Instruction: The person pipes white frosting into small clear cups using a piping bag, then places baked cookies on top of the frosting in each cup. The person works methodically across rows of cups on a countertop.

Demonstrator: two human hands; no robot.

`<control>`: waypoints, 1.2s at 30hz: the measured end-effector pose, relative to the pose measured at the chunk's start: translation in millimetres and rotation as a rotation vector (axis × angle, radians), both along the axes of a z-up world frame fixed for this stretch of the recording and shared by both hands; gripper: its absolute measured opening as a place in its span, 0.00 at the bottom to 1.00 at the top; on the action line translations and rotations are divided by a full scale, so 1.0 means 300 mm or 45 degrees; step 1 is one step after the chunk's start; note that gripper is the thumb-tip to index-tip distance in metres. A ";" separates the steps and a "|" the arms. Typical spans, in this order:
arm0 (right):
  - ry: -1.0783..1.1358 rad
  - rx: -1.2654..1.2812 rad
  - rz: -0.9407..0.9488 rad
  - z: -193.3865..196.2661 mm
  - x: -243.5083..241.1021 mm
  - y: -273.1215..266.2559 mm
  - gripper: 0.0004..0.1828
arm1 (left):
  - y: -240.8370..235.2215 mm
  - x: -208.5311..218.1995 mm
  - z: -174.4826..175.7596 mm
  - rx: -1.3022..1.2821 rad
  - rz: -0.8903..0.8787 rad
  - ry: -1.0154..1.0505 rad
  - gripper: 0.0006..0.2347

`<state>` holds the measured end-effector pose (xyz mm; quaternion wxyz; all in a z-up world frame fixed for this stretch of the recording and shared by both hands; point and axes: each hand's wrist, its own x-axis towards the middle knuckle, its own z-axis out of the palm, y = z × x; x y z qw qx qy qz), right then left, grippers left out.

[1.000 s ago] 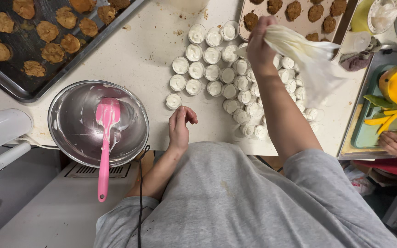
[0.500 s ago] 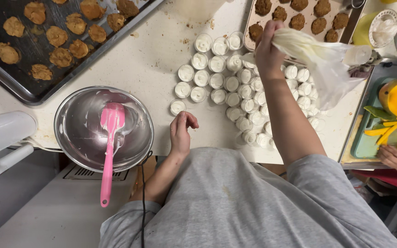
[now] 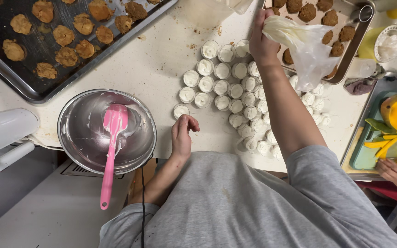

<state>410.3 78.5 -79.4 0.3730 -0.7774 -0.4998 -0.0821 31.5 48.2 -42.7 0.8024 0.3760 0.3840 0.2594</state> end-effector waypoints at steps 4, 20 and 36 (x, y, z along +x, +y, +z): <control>0.070 -0.012 0.031 -0.015 0.011 -0.010 0.20 | 0.001 0.000 0.006 -0.001 -0.002 -0.009 0.17; 1.315 0.475 -0.116 0.258 -0.352 -0.356 0.10 | -0.057 -0.018 0.039 0.188 -0.404 -0.107 0.13; 1.377 0.249 0.092 0.374 -0.848 -0.611 0.12 | -0.284 0.069 0.115 -0.235 -0.536 -0.113 0.15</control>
